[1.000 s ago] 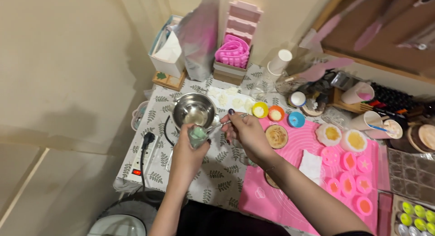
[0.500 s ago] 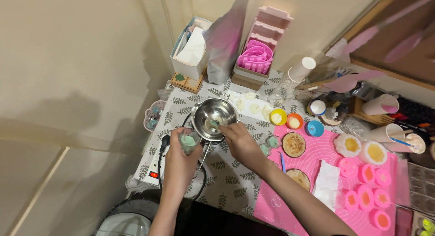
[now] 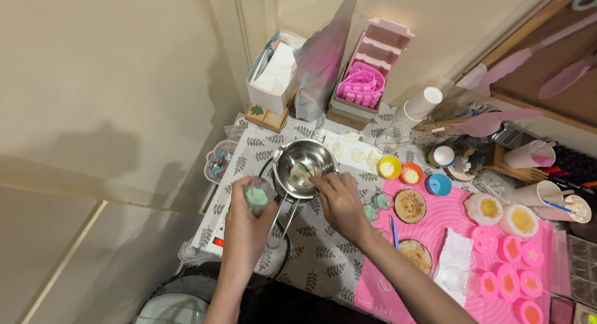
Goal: The person scoops green wax pieces from a small glass container and transfers them into a metal melting pot on a small electric hot plate, using a spoon to move the wax. They repeat the scooping and transfer, occasionally wiping the container with a tissue.
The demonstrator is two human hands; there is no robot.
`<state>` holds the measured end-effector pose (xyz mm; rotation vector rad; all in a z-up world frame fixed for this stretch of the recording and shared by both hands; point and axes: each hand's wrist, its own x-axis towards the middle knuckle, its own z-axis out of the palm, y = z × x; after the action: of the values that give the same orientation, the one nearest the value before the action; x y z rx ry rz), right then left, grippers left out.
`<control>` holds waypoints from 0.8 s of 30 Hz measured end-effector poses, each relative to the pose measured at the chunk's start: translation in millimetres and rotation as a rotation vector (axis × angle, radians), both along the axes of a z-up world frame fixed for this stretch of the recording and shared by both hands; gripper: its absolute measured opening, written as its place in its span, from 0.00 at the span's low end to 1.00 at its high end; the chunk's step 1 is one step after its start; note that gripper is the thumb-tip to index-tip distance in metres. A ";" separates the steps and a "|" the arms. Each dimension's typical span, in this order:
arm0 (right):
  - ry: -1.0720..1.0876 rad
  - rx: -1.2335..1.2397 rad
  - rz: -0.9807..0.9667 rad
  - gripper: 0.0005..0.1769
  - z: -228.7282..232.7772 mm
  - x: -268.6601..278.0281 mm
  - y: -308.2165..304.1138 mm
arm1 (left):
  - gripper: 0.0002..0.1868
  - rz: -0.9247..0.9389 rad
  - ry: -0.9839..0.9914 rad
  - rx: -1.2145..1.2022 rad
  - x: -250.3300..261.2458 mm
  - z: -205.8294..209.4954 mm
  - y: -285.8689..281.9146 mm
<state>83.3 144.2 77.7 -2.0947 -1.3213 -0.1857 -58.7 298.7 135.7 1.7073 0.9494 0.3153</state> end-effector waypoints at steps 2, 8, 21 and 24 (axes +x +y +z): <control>0.014 0.007 -0.014 0.17 -3.0 -0.2 0.0 | 0.24 -0.003 -0.069 0.044 -1.6 -7.5 0.0; 0.029 0.004 -0.043 0.16 -25.7 -8.1 -6.5 | 0.25 -0.021 -0.025 -0.001 -9.4 -13.7 -5.5; 0.470 0.086 -0.237 0.15 -10.0 -6.5 -8.2 | 0.31 -0.116 -0.026 -0.103 7.6 -17.9 -1.1; 1.030 0.541 -0.245 0.16 -26.2 -1.9 -14.2 | 0.28 -0.127 -0.179 -0.154 13.7 -38.9 -1.3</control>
<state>81.3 130.0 51.5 -1.4914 -0.3333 0.3628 -45.0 297.4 96.8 1.5620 0.7127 0.2980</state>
